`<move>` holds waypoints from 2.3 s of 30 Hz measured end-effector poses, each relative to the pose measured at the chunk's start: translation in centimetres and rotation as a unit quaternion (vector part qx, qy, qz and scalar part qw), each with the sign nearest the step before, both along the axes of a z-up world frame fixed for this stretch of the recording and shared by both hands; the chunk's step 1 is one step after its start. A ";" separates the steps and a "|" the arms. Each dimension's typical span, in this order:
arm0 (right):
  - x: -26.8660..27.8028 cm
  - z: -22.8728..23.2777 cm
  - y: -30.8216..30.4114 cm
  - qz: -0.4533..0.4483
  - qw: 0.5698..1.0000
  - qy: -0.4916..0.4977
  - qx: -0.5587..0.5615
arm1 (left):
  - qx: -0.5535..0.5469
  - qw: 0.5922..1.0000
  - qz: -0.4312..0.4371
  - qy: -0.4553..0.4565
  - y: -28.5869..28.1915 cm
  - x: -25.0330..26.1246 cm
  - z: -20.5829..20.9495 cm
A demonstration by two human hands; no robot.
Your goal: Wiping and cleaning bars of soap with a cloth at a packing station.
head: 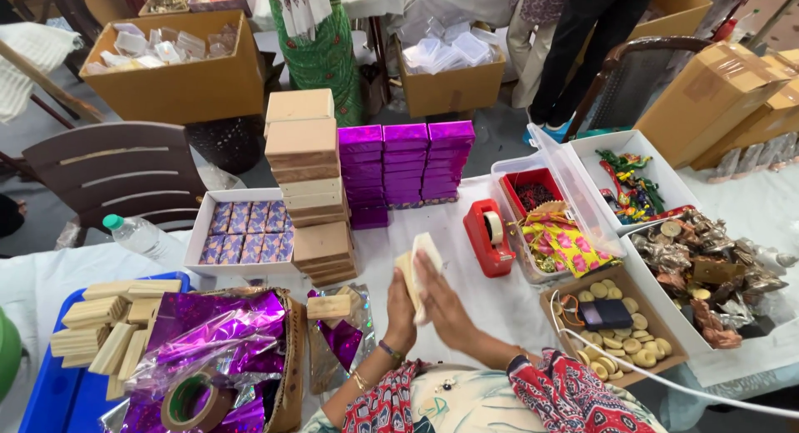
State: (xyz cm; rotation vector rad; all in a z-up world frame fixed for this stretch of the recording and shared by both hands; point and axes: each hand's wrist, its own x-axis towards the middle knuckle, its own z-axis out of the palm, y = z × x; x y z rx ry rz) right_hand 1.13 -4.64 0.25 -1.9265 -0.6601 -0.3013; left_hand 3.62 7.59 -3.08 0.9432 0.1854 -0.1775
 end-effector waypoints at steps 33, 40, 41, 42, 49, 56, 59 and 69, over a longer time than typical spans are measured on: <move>4.7 0.1 -1.6 -0.034 0.987 0.048 -0.149 | 0.011 0.994 -0.109 -0.001 -0.5 0.6 -6.9; 2.1 2.6 -1.4 -0.006 0.988 -0.088 -0.127 | 0.027 0.988 -0.153 0.022 0.8 0.5 -6.0; 1.0 2.0 -1.0 0.036 0.978 -0.131 -0.161 | -0.039 0.990 -0.135 0.029 1.3 0.7 -6.5; -0.1 1.5 -0.6 0.077 0.962 -0.174 -0.194 | -0.105 0.987 -0.116 0.037 1.7 1.0 -6.9; 4.5 3.9 -1.8 0.089 0.976 -0.125 -0.156 | -0.069 0.989 -0.123 0.046 1.1 -0.1 -5.3; 6.2 1.5 -3.6 0.094 0.993 -0.035 0.057 | 0.005 0.971 -0.239 0.021 1.1 -0.4 -3.0; 6.7 3.4 -4.0 0.044 0.993 -0.092 -0.059 | 0.164 0.956 -0.240 -0.023 1.3 -0.7 0.4; 4.2 4.0 -0.4 -0.125 0.984 -0.054 0.113 | 0.177 0.976 -0.103 -0.072 0.8 -0.2 -2.3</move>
